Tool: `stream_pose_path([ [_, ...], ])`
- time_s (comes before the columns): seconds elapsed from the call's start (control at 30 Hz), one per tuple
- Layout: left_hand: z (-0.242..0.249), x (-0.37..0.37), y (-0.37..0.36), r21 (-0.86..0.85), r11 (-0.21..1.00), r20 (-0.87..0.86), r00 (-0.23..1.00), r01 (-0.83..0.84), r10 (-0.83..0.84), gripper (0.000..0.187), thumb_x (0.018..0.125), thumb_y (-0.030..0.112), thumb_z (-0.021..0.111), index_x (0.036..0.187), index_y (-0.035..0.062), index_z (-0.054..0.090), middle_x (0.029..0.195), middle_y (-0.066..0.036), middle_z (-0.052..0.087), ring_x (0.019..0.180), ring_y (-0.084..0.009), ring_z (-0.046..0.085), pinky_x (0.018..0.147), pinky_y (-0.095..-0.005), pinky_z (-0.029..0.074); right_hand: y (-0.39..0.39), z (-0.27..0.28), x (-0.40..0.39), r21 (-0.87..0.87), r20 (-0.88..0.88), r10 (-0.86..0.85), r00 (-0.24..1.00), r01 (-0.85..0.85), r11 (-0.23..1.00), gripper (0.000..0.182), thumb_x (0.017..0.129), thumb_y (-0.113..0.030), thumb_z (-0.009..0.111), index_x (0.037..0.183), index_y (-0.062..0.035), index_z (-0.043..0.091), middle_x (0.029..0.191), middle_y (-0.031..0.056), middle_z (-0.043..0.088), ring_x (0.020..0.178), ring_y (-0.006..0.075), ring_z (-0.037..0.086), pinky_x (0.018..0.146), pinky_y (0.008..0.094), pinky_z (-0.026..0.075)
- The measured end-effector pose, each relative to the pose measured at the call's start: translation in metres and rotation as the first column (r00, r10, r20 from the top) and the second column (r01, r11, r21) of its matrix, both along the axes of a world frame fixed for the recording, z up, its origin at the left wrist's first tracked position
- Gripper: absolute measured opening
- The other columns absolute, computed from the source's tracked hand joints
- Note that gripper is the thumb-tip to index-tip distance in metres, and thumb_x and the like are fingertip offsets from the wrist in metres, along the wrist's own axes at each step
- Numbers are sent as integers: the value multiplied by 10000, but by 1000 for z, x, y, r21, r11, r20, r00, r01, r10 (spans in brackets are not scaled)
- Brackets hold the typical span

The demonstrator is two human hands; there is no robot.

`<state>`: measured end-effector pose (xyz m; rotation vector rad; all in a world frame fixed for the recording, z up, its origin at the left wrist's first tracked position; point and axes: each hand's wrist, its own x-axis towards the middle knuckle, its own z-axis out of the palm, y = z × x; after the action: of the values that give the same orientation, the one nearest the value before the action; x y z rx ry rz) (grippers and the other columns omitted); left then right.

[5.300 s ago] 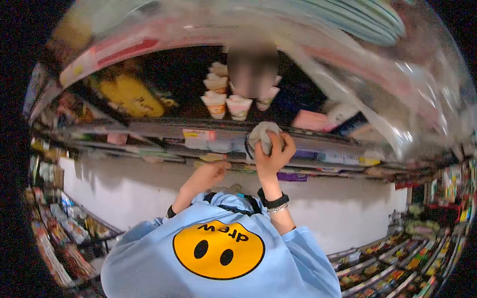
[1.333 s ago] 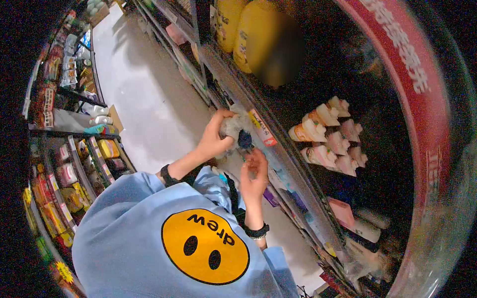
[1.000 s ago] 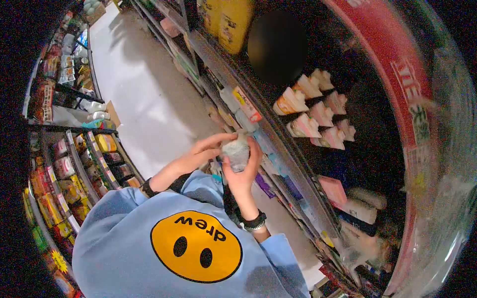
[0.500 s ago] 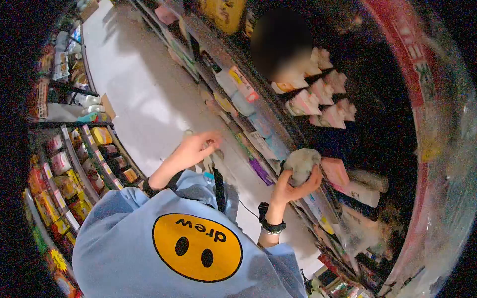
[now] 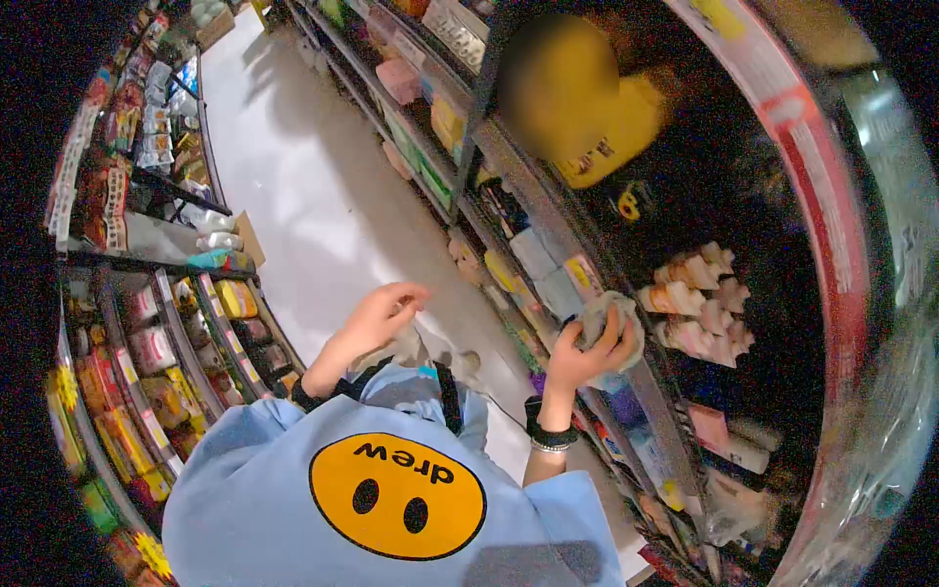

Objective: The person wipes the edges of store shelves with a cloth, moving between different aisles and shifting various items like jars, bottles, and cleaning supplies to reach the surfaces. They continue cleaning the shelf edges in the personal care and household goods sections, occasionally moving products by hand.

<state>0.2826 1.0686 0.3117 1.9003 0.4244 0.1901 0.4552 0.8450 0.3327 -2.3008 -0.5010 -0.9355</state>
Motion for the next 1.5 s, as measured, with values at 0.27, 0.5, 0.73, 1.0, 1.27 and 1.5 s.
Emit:
stream_pose_path([
  [0.27,-2,-40,101,141,973,-90,977,-181,194,213,822,109,528,1016,43,590,853,-133,620,750,-263,607,687,-348,483,83,-21,17,-62,154,-66,986,76,995,442,647,-20,601,1086,-63,588,1169,178,445,1084,356,429,932,457,342],
  [0.5,-14,-46,145,65,969,-119,962,-239,246,217,818,72,527,1020,22,588,847,-142,628,764,-228,632,690,-330,496,88,-47,41,-21,451,-154,879,183,983,280,732,-168,611,1001,-92,615,1035,146,513,920,290,452,775,414,377],
  [0.73,-29,-5,190,24,978,-103,972,-209,210,234,835,119,504,1035,29,585,851,-157,635,760,-280,626,688,-348,498,85,-45,49,-111,559,-87,824,179,978,317,882,-384,518,962,-92,612,883,85,480,820,243,464,698,398,375],
  [1.0,-17,78,293,139,990,-86,995,-31,43,252,820,180,524,1046,91,593,753,-135,608,696,-280,600,641,-374,474,111,-32,47,-73,638,-296,711,439,896,234,893,-284,516,933,-67,594,887,75,548,829,256,501,714,411,378],
  [1.27,31,163,399,316,949,91,996,-10,-20,306,793,108,521,1096,81,561,728,-118,596,674,-264,599,625,-358,475,148,-26,55,214,582,-663,471,697,684,198,852,-281,613,899,-88,607,932,85,586,932,279,563,778,423,439],
  [1.5,24,187,420,70,995,159,985,-74,62,336,811,-1,478,1144,34,506,773,-97,606,720,-188,614,666,-299,476,171,-7,45,181,509,-669,541,692,699,176,752,-98,655,910,-29,621,931,110,611,915,277,576,796,410,445],
])
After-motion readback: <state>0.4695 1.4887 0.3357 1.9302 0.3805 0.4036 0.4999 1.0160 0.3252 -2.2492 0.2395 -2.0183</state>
